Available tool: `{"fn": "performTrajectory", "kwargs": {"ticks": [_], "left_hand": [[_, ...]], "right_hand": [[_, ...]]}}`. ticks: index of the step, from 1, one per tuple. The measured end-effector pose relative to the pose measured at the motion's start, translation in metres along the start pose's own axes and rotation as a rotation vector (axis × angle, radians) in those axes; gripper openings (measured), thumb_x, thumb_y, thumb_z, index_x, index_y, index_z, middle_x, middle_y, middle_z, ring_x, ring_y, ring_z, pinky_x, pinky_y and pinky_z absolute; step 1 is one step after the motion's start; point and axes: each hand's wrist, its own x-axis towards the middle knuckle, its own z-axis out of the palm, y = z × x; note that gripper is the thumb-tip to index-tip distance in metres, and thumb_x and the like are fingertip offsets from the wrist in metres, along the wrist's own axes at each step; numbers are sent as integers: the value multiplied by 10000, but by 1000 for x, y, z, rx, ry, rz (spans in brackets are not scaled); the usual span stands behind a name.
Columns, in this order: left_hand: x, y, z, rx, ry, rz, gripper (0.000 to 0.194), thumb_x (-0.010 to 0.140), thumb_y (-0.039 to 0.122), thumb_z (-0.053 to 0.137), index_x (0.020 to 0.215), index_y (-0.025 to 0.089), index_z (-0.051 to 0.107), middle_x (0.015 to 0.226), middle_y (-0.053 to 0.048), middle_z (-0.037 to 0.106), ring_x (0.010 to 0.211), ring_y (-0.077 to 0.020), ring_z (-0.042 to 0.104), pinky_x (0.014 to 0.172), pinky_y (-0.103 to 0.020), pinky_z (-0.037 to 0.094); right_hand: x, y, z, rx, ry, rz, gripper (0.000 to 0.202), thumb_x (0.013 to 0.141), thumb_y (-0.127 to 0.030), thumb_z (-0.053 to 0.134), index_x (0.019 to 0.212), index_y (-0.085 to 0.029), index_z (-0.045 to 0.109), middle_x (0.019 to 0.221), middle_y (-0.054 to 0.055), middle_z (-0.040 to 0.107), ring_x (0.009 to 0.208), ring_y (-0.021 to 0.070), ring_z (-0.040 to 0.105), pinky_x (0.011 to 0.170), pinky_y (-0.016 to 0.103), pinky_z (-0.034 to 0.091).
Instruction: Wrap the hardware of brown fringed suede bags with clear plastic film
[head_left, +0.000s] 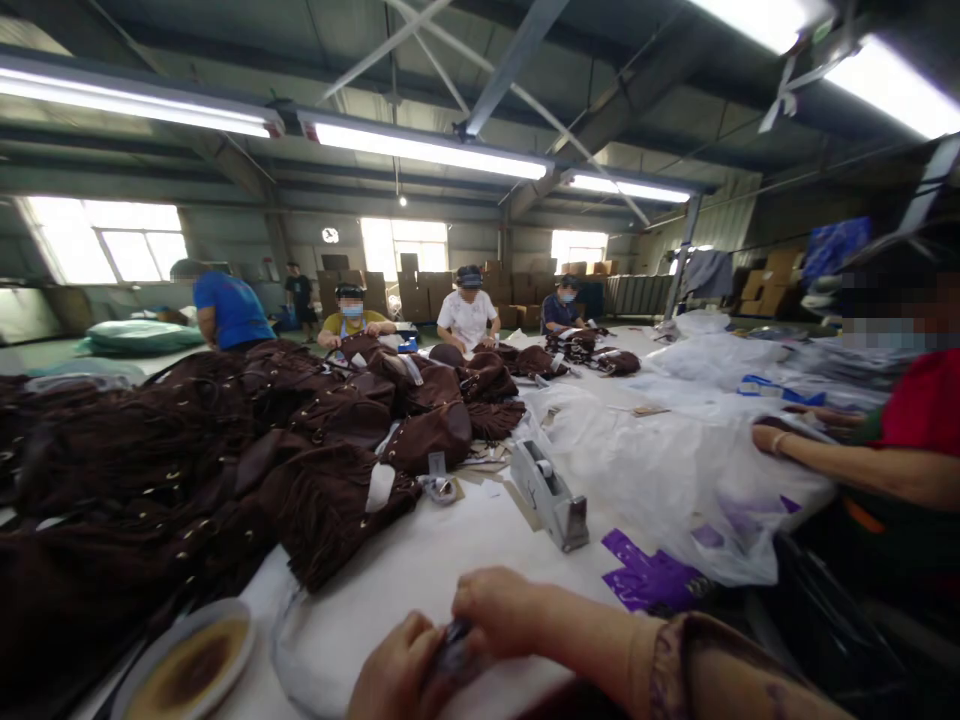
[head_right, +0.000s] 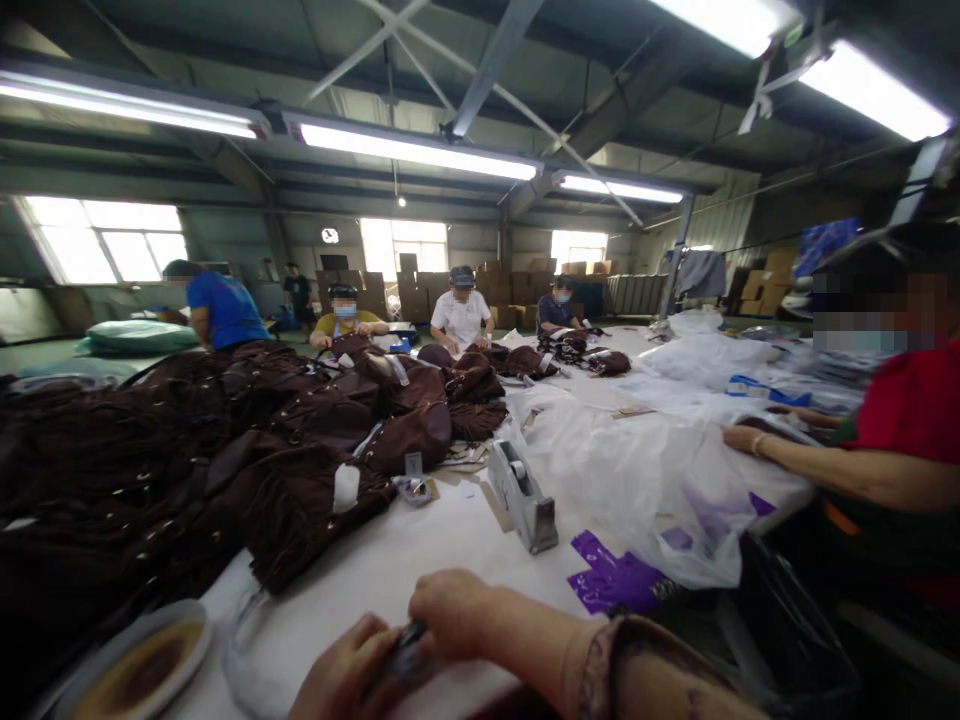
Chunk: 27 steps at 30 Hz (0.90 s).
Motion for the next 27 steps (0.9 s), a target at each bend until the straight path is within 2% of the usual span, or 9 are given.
{"fn": "performTrajectory", "kwargs": {"ticks": [3,5,7,10,13,16,18,22,27], "left_hand": [[3,24,4,112,52,-129,215,908,365,539,858,198,665,844,-66,609,756,-177,605,682,-264,474],[8,39,13,209,87,-266,273,901,414,559,835,163,647,828,-85,607,752,-198,601,672,-283,467],[13,50,25,260,94,-330,333,913,458,536,861,149,648,834,-102,615,763,-212,603,671,-296,464],[16,58,33,250,72,-299,401,907,513,535,937,129,645,845,-113,624,765,-219,606,667,-307,469],[10,53,27,216,29,-169,294,905,421,567,945,140,644,879,-102,643,789,-210,610,687,-305,478],[0,33,8,181,-81,30,156,910,311,557,930,192,655,873,-52,655,787,-182,607,700,-286,472],[-8,16,-7,179,-127,109,166,917,342,555,938,214,657,854,-34,652,789,-181,600,728,-298,470],[-23,-10,-27,184,-34,32,226,917,389,567,985,187,645,903,-61,633,865,-200,590,782,-321,475],[-30,-19,-26,130,-25,30,225,892,352,610,1071,217,634,994,-50,616,886,-171,594,770,-275,481]], "right_hand": [[-17,-5,8,128,148,441,403,875,-488,560,979,-136,727,993,155,733,917,257,683,761,299,483],[-20,-6,12,209,56,493,499,939,-523,433,884,-138,746,915,164,747,882,250,690,749,297,472],[-14,-5,16,222,-1,524,585,952,-563,368,894,-122,747,955,195,744,912,269,688,756,311,464],[2,-4,15,185,-51,550,591,945,-543,373,950,-75,734,1019,251,721,969,314,677,758,343,456],[13,-7,7,164,-61,482,456,903,-457,475,959,-76,719,1007,237,721,948,315,678,730,340,447],[18,-13,1,147,-59,382,315,839,-378,572,965,-120,703,995,175,725,927,284,673,719,313,433],[19,-19,-2,148,-66,273,266,828,-346,587,956,-138,695,985,147,714,907,263,666,717,302,424],[22,-30,-8,161,-91,6,173,816,-216,579,930,-144,688,993,112,668,892,219,639,744,278,420],[22,-29,-4,193,-78,-92,189,802,-166,582,962,-159,682,999,83,621,916,199,609,794,267,425]]}}
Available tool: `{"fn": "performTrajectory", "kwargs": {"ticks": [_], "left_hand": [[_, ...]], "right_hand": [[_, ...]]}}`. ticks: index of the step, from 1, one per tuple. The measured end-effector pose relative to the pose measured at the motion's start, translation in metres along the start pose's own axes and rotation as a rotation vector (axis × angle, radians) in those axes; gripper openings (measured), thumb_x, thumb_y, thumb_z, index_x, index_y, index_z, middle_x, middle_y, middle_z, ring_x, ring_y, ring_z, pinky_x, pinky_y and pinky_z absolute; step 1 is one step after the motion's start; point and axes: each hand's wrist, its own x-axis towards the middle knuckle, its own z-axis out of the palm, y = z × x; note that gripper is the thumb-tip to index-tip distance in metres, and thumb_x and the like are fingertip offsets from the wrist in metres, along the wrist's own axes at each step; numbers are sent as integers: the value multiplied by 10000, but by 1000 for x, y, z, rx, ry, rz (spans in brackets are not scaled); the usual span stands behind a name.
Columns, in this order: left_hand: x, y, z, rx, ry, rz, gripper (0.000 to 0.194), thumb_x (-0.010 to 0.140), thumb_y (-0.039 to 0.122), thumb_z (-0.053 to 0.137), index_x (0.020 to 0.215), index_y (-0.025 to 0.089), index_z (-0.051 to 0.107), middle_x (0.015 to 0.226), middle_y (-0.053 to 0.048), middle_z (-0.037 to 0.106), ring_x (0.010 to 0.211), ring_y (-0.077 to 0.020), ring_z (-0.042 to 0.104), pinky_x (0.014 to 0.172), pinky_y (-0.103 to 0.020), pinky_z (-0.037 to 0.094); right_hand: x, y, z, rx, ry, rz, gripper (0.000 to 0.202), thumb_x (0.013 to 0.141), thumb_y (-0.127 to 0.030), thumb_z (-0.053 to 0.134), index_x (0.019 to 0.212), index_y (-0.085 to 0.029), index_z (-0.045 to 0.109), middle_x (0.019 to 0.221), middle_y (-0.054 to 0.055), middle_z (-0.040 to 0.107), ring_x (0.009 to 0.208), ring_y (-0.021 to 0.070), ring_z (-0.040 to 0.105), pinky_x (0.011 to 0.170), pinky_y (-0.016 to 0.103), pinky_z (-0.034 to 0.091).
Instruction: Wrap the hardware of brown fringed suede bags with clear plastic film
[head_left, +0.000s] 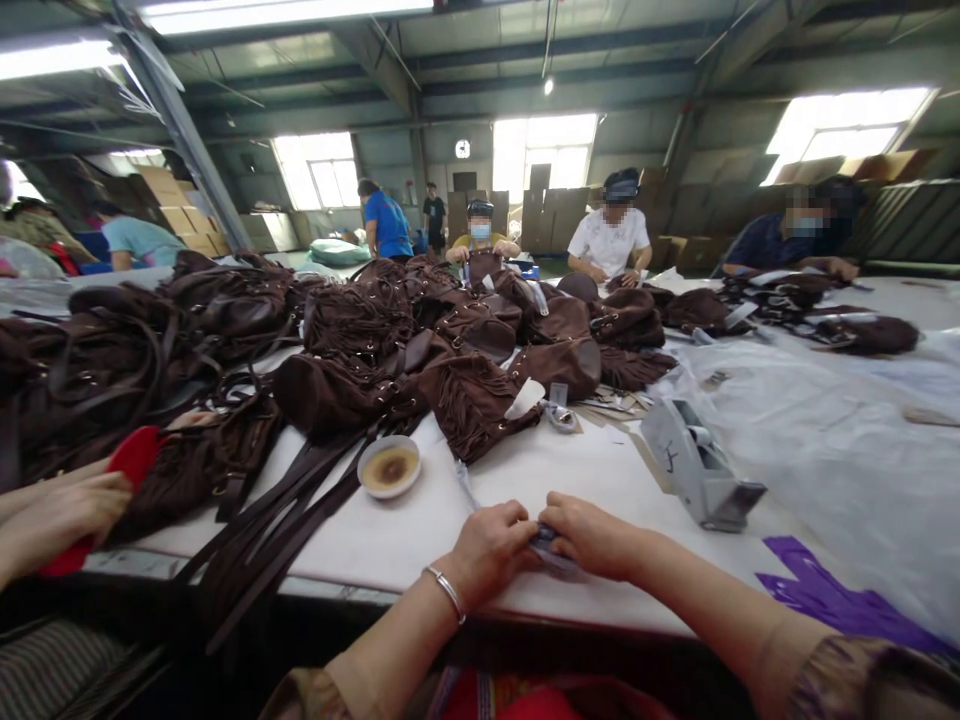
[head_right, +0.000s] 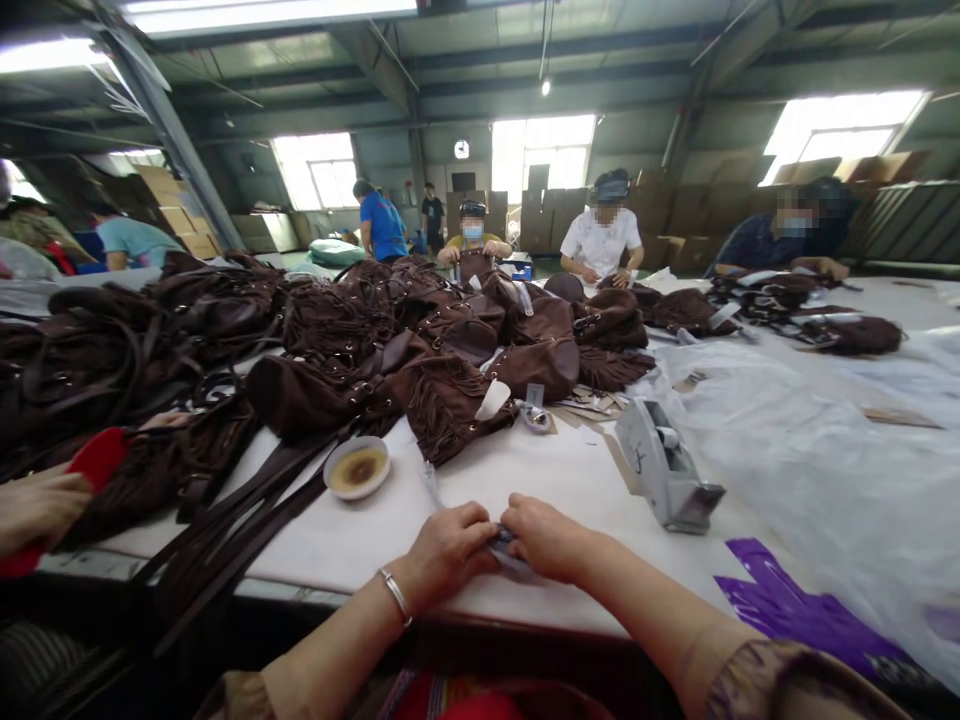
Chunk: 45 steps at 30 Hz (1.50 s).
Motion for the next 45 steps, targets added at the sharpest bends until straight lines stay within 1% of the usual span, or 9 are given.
{"fn": "performTrajectory", "kwargs": {"ticks": [7,13,16,22,26,31,36,39,45], "left_hand": [[12,35,13,96,7,-249,271,927,416,554,912,158,636,928,-79,611,795,-184,591,714,-300,461],[25,60,36,167,189,-245,299,941,397,537,848,142,662,809,-85,630,771,-220,594,875,-429,434],[22,56,37,152,217,-177,281,924,390,573,833,139,660,791,-82,634,746,-212,593,861,-419,446],[8,24,8,31,34,15,197,907,336,596,1026,191,657,935,-70,623,861,-200,584,757,-309,465],[16,7,-5,23,-98,-22,348,880,310,623,1228,290,609,984,-41,576,796,-163,568,682,-259,446],[30,0,-4,60,-232,-11,285,863,400,651,1119,276,669,908,-25,561,719,-146,549,633,-246,411],[33,3,4,103,-180,50,184,887,349,620,914,177,679,877,-48,592,732,-160,560,638,-258,420],[32,7,10,72,-111,44,191,893,343,620,911,159,670,866,-59,606,759,-168,569,678,-265,446],[33,7,9,-30,-107,-5,188,911,337,607,894,157,657,862,-55,579,748,-163,554,694,-278,458]], "right_hand": [[-22,18,26,59,256,405,299,888,-423,559,918,-142,659,929,107,647,861,214,602,762,285,410],[-6,18,34,172,294,472,373,889,-467,540,974,-135,686,940,112,697,842,207,604,721,267,398],[8,22,30,156,270,411,335,861,-335,582,1114,-145,691,993,111,697,883,211,610,787,261,412],[17,30,27,141,207,189,360,825,-188,542,1149,-191,701,998,90,665,890,204,617,822,254,420],[15,26,25,153,218,156,299,817,-192,543,1056,-192,724,918,72,663,840,190,611,772,247,415],[13,26,24,214,252,159,164,813,-216,576,886,-180,718,852,46,684,813,178,602,728,240,406],[5,29,36,202,460,171,220,840,-168,569,1018,-156,698,928,78,664,865,193,593,801,277,448],[-11,24,41,97,628,23,255,893,-186,547,1110,-169,679,1093,122,607,970,218,559,900,341,447],[-24,13,47,-82,503,-40,189,875,-327,665,1031,-233,716,1077,95,607,966,236,516,884,388,430]]}}
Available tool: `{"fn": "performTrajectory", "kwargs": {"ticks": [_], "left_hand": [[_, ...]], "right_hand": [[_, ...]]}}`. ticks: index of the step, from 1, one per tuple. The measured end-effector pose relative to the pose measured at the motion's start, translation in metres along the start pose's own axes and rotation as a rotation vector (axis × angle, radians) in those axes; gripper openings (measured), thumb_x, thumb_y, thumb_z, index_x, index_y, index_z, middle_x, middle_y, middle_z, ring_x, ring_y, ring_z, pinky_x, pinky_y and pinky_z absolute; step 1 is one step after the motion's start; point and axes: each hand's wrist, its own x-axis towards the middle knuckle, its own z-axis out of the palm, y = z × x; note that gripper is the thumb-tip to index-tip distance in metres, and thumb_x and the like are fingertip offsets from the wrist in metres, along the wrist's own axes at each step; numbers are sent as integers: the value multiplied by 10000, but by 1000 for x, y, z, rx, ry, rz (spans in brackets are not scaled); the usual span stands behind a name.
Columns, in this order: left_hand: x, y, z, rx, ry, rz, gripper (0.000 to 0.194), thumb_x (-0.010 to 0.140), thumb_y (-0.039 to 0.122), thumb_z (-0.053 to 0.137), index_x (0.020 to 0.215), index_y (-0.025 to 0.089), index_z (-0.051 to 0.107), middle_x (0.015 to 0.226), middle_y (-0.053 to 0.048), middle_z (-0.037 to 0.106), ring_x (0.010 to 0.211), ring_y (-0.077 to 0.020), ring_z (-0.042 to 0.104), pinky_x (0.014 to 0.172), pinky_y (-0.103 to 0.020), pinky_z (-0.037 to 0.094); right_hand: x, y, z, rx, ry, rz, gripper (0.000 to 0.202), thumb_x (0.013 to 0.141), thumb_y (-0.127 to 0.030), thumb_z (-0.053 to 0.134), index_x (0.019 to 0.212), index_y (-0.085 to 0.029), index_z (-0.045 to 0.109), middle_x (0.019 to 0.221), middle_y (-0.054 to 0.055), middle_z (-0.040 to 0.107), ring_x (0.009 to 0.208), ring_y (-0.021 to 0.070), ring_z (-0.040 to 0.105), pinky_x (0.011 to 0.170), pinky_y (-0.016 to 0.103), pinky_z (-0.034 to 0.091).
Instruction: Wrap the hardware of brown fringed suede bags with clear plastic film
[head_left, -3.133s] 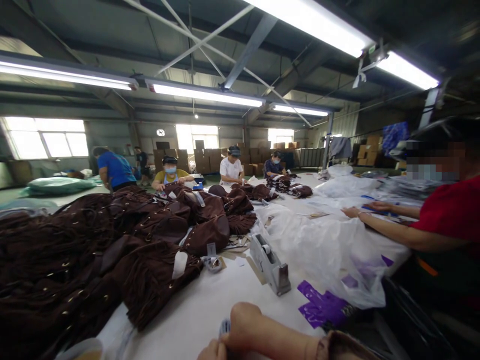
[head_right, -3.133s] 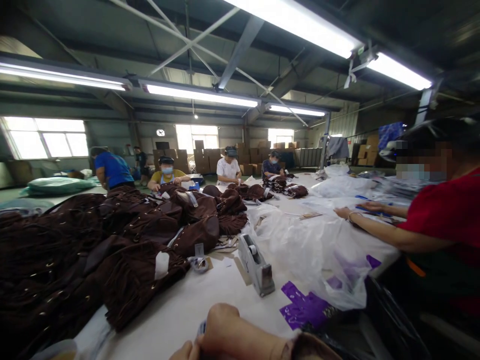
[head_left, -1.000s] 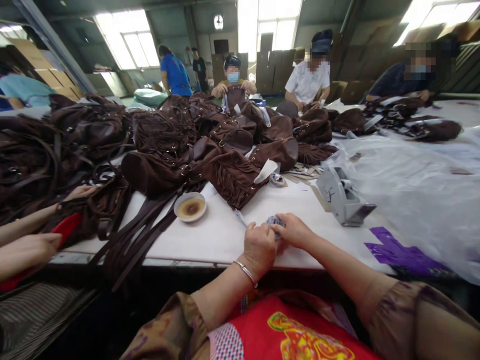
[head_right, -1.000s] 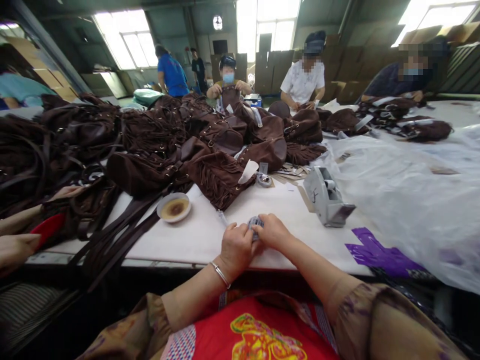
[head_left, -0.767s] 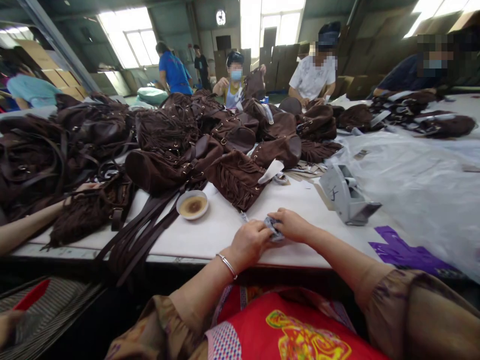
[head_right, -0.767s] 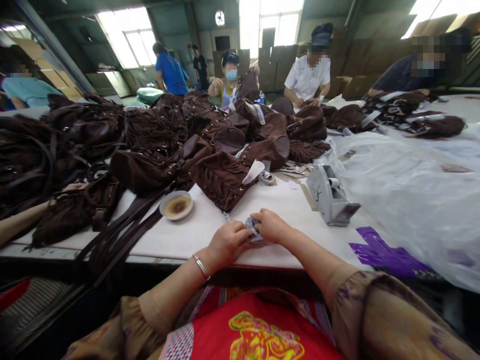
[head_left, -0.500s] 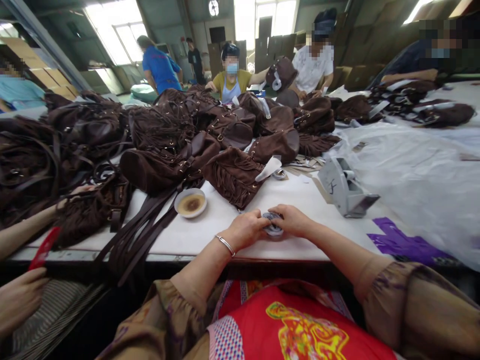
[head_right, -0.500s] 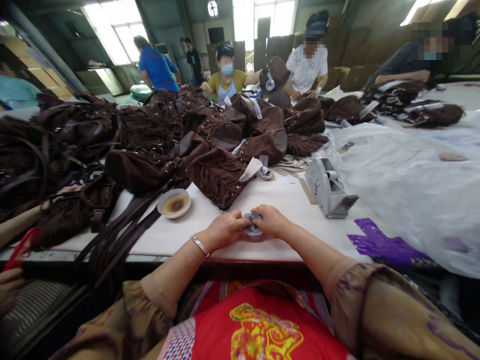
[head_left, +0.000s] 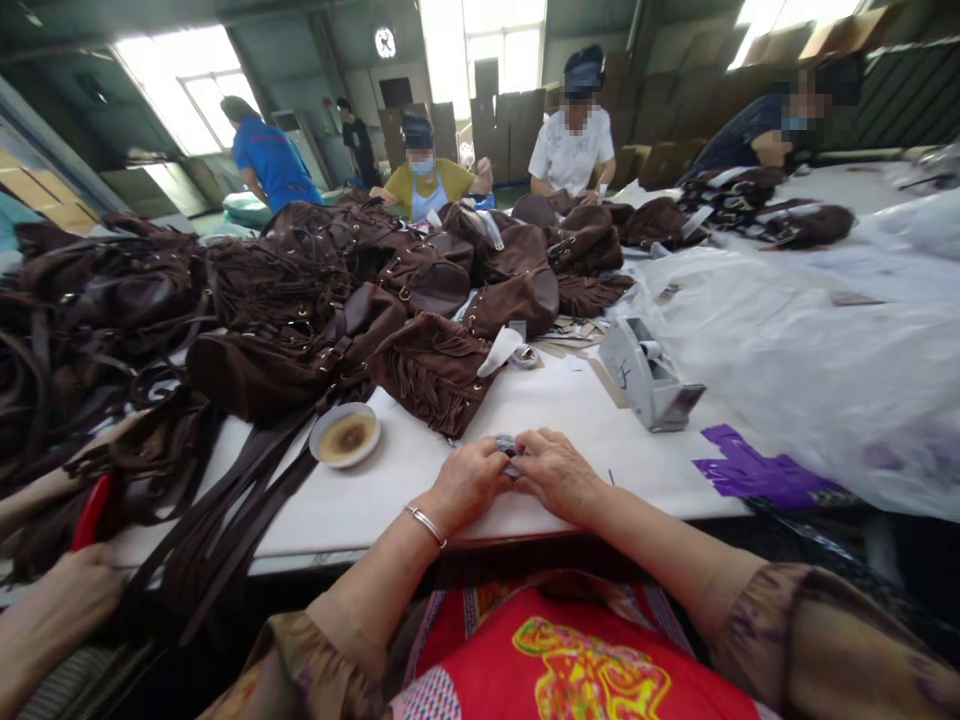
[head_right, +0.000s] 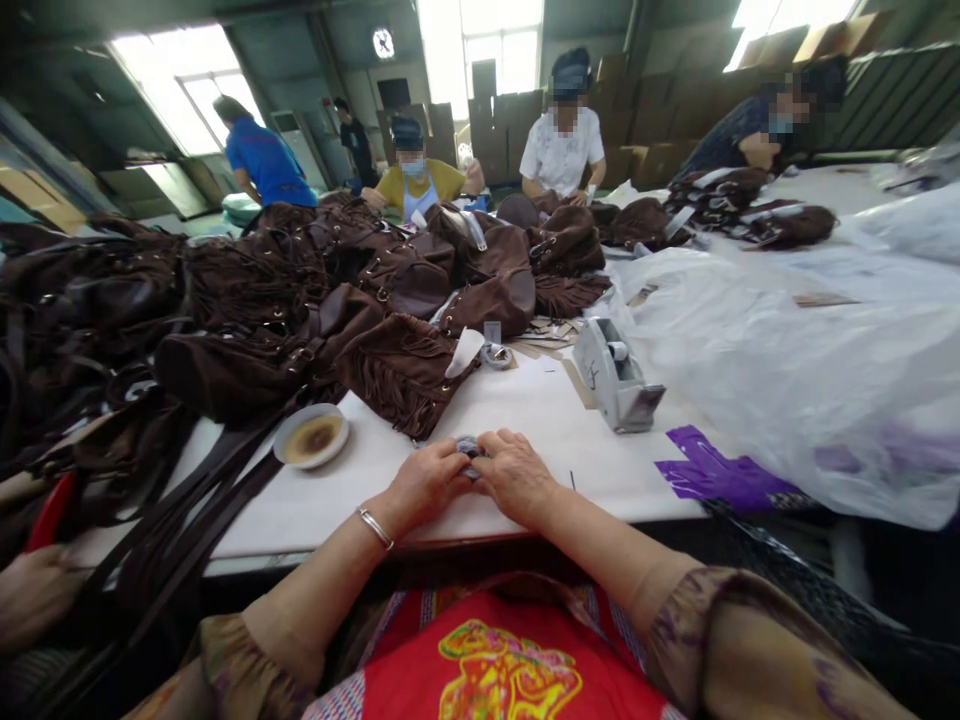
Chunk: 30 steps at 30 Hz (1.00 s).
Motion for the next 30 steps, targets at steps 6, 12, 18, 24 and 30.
{"fn": "performTrajectory", "kwargs": {"ticks": [6,12,18,24,30], "left_hand": [[2,-9,-9,-65,-69,51,173,924,342,588,935,192,671,884,-26,514,699,-120,510,651,-245,429],[-1,-3,6,47,62,14,198,960,304,504,887,181,641,868,-56,564,759,-162,516,682,-277,432],[0,1,11,88,149,-23,160,924,221,493,815,191,605,813,-61,562,738,-186,520,668,-299,446],[0,-3,10,5,181,-17,148,911,203,495,859,196,634,814,-69,577,725,-198,529,642,-308,450],[0,-6,13,-11,198,-15,111,903,210,526,851,201,623,818,-66,569,737,-195,527,663,-304,447]], "right_hand": [[3,10,10,108,20,-44,101,820,-262,727,901,-203,721,1033,71,629,930,209,524,894,358,456],[9,35,-14,165,-33,161,218,943,-268,547,1115,-222,674,1187,85,635,1088,176,585,984,300,445],[45,119,-45,-106,-226,921,310,905,-254,563,1074,-19,675,956,285,706,936,320,701,764,416,526],[46,130,-40,-157,-321,918,267,837,-308,628,922,-81,740,923,255,727,894,318,713,708,377,541],[27,124,-62,-165,-304,588,323,897,-188,494,1141,-175,705,1099,171,702,973,249,673,820,329,494]]}}
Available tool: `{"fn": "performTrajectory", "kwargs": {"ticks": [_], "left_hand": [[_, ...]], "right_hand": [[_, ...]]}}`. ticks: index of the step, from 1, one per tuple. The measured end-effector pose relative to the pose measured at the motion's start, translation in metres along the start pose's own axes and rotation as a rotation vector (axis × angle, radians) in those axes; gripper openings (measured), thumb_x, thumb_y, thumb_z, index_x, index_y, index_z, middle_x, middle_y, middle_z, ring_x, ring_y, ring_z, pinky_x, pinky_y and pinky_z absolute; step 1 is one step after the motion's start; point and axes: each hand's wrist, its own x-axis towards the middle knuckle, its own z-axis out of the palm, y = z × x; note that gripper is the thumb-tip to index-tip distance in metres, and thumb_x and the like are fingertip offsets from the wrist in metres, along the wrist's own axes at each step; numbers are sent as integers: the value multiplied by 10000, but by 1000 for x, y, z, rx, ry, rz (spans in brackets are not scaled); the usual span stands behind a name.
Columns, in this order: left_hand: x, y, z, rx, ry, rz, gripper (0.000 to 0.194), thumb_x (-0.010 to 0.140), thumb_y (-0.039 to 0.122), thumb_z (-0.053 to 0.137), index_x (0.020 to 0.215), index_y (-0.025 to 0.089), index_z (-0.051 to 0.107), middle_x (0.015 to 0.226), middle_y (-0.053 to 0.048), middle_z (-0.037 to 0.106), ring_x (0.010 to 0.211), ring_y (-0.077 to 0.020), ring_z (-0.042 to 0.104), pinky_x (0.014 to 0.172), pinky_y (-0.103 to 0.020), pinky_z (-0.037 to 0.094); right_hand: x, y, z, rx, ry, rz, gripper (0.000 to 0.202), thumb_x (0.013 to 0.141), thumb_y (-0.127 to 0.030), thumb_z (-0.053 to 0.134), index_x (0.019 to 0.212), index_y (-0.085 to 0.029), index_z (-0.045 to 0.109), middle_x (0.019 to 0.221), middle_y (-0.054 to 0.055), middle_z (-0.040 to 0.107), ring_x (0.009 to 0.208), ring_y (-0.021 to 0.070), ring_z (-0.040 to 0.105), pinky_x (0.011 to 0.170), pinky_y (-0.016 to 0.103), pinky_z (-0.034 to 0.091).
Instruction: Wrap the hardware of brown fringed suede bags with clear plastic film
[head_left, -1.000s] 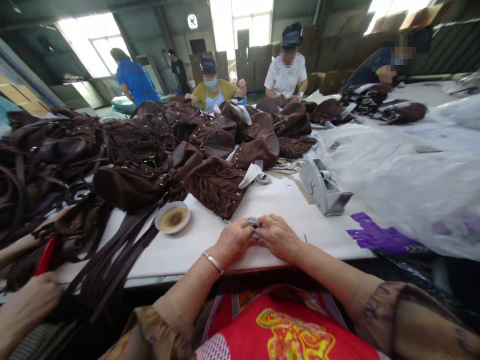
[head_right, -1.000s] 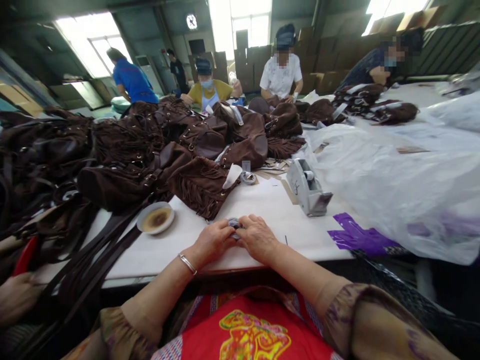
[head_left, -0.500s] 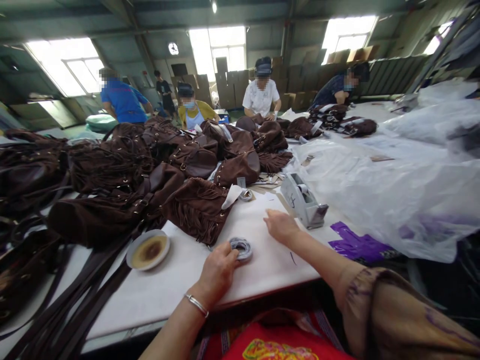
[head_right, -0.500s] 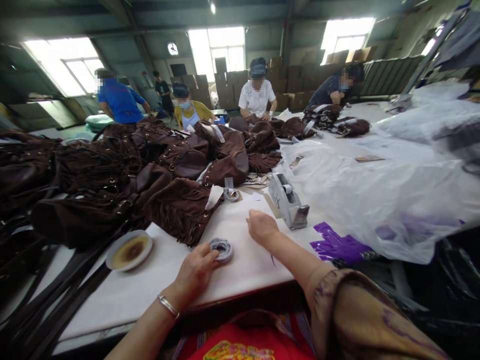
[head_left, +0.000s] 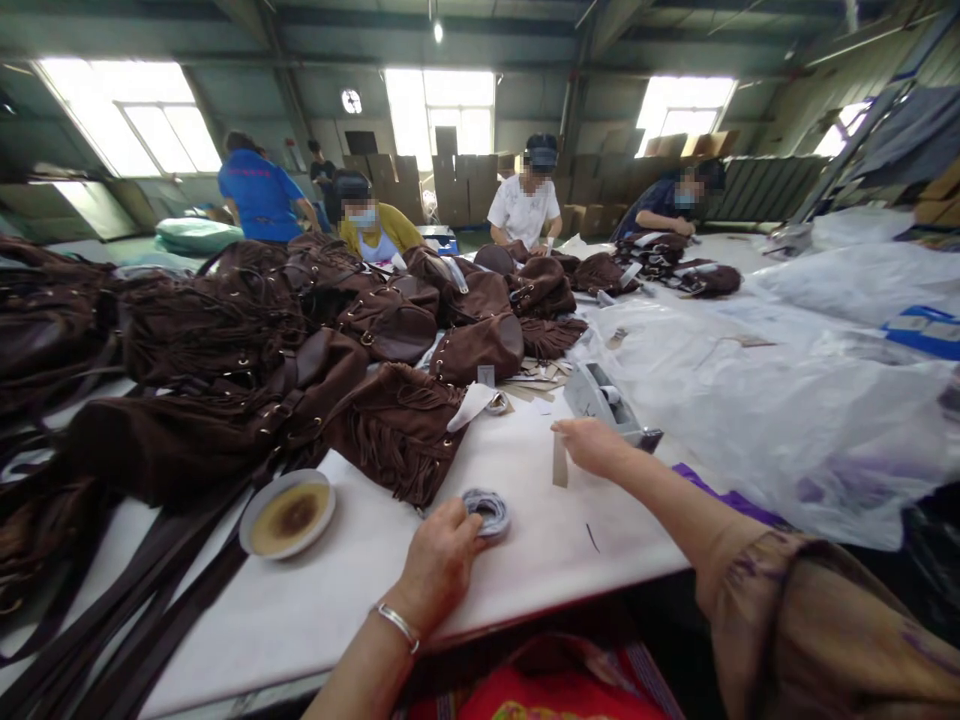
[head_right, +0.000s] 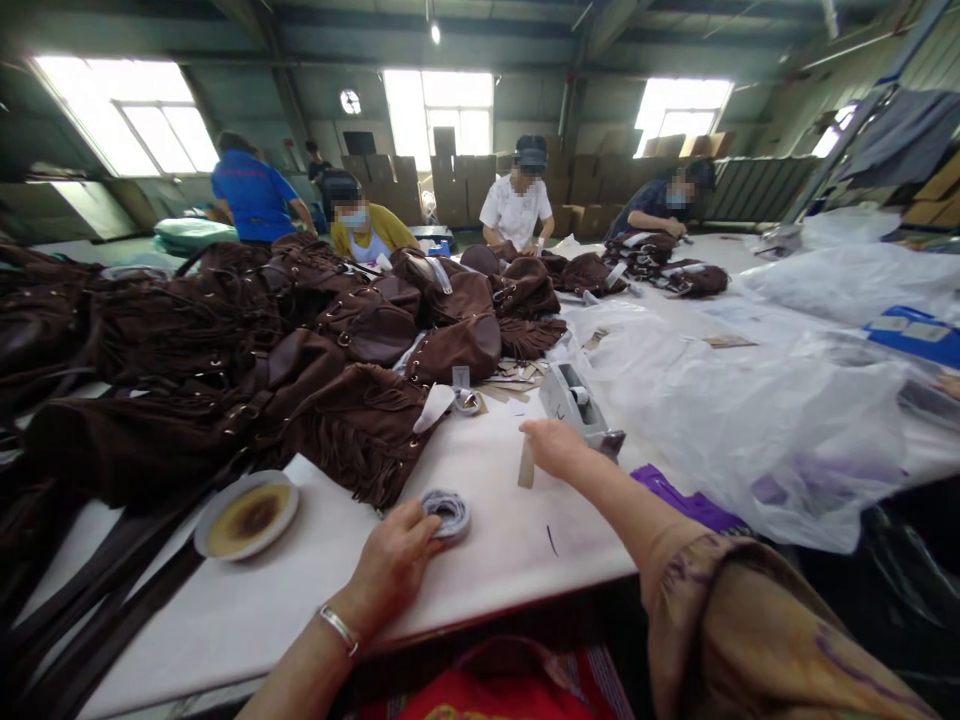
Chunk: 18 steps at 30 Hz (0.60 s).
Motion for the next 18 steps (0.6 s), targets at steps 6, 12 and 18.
{"fn": "performTrajectory", "kwargs": {"ticks": [6,12,18], "left_hand": [[1,1,-2,3,-19,6,121,923,225,525,838,192,604,838,-63,556,775,-194,530,699,-300,444],[-2,0,5,42,-29,5,97,924,223,527,885,187,608,868,-72,552,793,-201,521,733,-320,452],[6,4,-7,-193,-1,-125,107,880,180,552,889,177,659,864,-57,542,809,-182,519,770,-306,450]], "right_hand": [[6,16,-6,-18,-41,-348,356,703,-119,711,1024,-272,733,1222,51,647,1114,236,575,902,297,424],[-12,10,2,73,52,-222,65,733,-173,708,732,-168,644,952,90,690,989,239,615,813,297,420],[-71,-32,25,558,94,-88,232,970,-345,391,947,-186,558,756,-2,679,506,93,569,510,212,425]]}}
